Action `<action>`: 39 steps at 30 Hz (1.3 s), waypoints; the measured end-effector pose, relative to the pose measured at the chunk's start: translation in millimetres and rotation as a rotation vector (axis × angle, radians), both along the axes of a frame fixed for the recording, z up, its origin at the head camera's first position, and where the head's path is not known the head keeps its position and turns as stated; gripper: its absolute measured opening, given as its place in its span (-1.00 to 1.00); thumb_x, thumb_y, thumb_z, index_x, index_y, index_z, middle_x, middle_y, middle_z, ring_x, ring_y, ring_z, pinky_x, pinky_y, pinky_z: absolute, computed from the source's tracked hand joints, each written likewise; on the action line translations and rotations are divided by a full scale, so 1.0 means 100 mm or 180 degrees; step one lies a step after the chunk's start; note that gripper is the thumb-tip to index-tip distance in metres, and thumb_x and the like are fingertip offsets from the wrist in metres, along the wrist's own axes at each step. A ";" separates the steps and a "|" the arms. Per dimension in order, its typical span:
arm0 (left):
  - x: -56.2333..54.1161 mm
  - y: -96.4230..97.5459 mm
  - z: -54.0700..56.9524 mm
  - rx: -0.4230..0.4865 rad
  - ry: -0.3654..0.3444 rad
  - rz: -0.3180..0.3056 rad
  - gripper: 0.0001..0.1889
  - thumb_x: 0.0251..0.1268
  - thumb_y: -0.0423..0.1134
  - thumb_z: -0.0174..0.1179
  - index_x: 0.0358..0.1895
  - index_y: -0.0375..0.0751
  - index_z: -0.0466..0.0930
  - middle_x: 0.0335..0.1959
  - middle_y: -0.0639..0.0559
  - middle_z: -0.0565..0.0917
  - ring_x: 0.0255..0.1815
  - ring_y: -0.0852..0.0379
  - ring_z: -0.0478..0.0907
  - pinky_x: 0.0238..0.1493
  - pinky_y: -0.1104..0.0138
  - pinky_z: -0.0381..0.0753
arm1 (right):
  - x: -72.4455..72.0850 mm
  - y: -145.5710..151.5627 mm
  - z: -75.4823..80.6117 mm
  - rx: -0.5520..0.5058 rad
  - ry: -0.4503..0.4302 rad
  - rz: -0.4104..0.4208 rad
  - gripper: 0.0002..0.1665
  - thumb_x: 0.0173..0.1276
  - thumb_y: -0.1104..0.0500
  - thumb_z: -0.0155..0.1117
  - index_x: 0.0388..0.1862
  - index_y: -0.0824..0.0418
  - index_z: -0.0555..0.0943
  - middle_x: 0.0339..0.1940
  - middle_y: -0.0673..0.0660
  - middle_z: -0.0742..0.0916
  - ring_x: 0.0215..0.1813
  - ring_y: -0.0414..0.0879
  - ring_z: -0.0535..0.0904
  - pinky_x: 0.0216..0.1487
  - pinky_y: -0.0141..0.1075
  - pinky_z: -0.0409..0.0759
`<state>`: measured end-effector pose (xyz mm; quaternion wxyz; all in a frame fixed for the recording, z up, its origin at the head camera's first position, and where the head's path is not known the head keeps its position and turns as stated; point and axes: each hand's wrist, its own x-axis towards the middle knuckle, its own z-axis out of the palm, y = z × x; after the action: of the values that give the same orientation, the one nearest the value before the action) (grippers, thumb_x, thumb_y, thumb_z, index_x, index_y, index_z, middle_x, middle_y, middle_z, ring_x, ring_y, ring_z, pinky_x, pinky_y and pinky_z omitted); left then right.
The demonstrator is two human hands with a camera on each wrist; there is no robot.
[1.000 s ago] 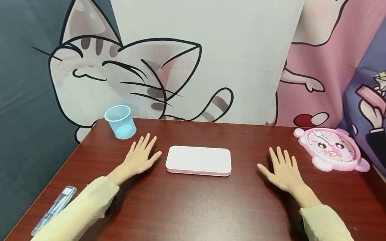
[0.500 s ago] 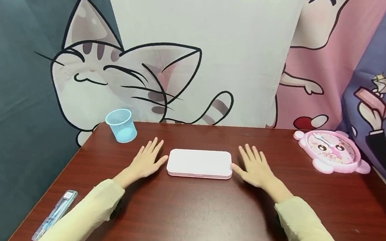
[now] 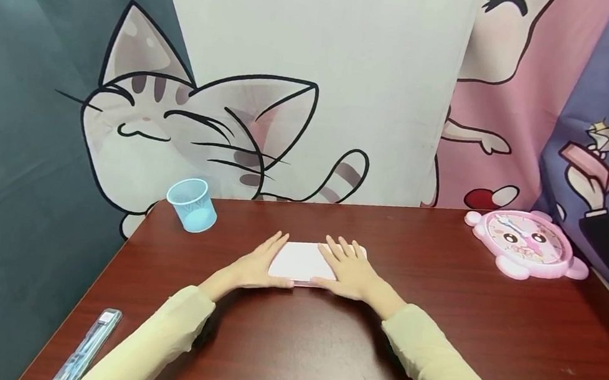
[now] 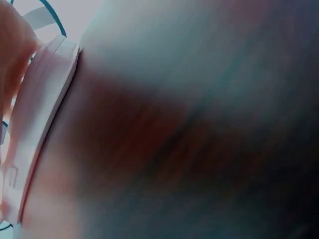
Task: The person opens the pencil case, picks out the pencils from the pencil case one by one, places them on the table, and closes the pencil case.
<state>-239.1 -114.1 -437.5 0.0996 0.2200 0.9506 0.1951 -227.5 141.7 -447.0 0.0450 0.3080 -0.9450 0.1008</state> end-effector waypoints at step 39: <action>0.09 -0.38 0.22 0.0293 0.0203 -0.0342 -0.39 0.02 0.00 0.31 0.05 -0.36 0.40 -0.01 -0.15 0.49 0.06 -0.01 0.43 0.12 0.13 0.45 | -0.14 0.63 0.29 -0.1399 -0.0152 -0.0155 -0.44 0.04 0.01 0.42 -0.01 0.27 0.58 -0.11 0.17 0.71 -0.07 -0.05 0.60 -0.06 -0.28 0.54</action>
<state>-230.4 -151.7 -415.7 0.0695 0.2811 0.9301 0.2258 -242.0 204.5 -418.1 0.0910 0.2654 -0.9083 0.3104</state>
